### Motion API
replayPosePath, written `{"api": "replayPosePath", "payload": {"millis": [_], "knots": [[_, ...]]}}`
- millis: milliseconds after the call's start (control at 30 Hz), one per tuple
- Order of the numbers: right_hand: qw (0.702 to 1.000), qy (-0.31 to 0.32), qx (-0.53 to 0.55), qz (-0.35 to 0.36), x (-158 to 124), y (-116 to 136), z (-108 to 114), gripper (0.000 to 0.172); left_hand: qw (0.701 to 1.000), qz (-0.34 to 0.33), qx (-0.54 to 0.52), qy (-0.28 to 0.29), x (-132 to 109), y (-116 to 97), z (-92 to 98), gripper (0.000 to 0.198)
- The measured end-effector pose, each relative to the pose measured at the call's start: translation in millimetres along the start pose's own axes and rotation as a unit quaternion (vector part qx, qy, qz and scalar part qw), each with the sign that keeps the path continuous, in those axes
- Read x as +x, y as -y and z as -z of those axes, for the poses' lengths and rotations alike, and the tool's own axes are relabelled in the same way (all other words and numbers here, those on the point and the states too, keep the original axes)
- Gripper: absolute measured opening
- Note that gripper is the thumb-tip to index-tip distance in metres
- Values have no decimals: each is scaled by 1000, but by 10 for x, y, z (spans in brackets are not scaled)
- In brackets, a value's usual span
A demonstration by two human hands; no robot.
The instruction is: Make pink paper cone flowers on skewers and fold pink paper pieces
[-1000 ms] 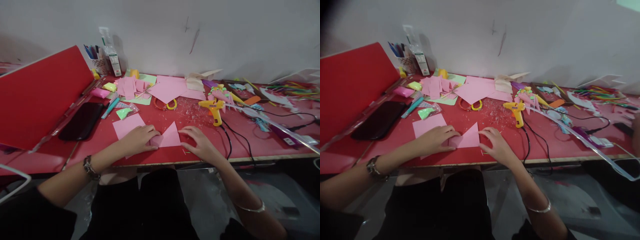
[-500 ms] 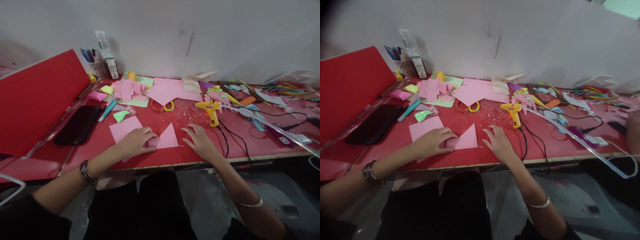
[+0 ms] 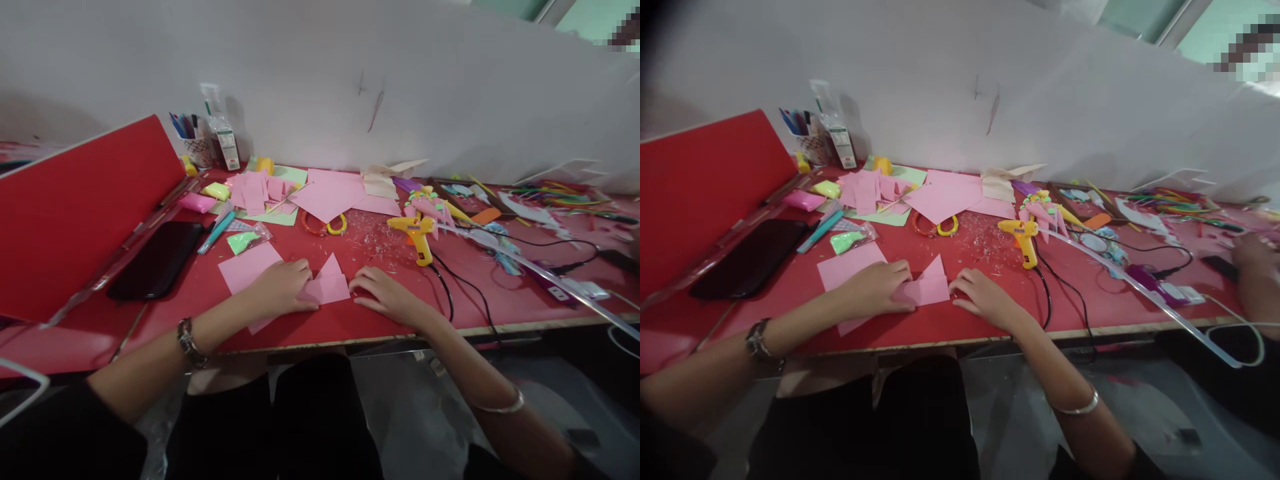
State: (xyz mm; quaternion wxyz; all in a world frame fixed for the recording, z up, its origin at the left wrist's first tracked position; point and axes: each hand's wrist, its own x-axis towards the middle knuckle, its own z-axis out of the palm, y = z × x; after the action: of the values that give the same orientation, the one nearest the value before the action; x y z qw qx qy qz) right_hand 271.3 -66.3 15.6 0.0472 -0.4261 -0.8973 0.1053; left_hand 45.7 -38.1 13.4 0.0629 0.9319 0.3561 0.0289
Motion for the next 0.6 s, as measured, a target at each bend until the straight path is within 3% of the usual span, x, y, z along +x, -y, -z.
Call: {"api": "replayPosePath", "payload": {"millis": [167,333,400,467,533,600], "knots": [[998,-32,-50,-38,256,-154,5,22,992,42,-120,2,60,64,-24,30],[985,-57,-118,-109,455,-230,49,26,951,161,-252,-77,58,238,127,28],[983,-120,-97,-104,530,-241,110,27,922,228,-289,-118,51,324,230,35],[971,-225,-48,-70,602,-226,197,25,889,261,-348,-145,50,410,311,40],[948,-319,-14,-13,668,-181,283,24,849,245,-441,-158,61,491,351,32],[936,-349,-27,48,730,-118,330,30,792,223,-543,-168,81,558,352,19]]}}
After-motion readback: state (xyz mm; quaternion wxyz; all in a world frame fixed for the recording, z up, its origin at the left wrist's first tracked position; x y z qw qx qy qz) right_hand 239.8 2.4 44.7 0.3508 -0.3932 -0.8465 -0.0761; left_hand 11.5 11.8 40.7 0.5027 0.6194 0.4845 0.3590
